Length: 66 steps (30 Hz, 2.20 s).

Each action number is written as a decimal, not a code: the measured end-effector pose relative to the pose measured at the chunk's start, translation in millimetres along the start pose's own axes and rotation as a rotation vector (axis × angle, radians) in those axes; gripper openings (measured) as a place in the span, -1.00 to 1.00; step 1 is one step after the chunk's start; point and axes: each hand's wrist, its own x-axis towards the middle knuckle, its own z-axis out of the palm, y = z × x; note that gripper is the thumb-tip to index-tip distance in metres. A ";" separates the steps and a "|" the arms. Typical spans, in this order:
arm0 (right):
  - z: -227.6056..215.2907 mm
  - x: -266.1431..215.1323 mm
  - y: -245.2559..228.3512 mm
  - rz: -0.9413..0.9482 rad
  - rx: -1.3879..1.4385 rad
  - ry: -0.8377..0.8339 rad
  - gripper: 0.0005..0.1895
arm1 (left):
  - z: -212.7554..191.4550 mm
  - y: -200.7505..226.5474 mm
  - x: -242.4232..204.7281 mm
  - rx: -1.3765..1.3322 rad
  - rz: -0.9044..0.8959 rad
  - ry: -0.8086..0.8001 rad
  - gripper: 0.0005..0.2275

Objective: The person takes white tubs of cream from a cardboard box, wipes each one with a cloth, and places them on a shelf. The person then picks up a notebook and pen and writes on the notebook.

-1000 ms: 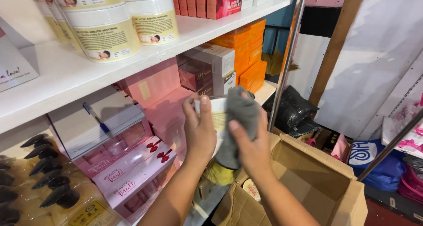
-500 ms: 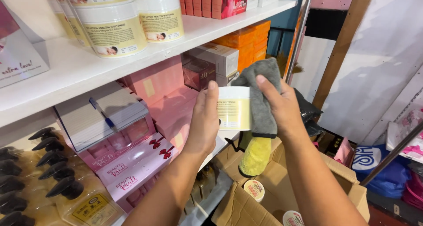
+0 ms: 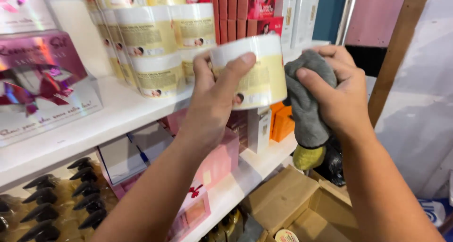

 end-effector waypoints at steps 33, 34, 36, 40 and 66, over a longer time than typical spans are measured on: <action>143.0 130.4 33.6 -0.395 -0.466 -0.134 -0.12 | -56.1 65.5 172.6 1.804 0.282 0.454 -0.05; 144.4 125.1 33.3 -0.428 -0.501 -0.112 -0.14 | -55.8 63.5 167.4 1.838 0.392 0.518 -0.06; 147.9 113.7 34.4 -0.460 -0.537 -0.093 -0.15 | -58.4 57.0 154.8 1.868 0.500 0.581 -0.07; 155.2 95.6 37.8 -0.581 -0.733 0.017 -0.20 | -68.3 30.9 134.1 1.940 0.842 0.535 -0.36; 156.6 97.3 35.4 -0.487 -0.696 -0.095 -0.24 | -68.4 -4.1 106.3 2.026 0.805 0.395 -0.34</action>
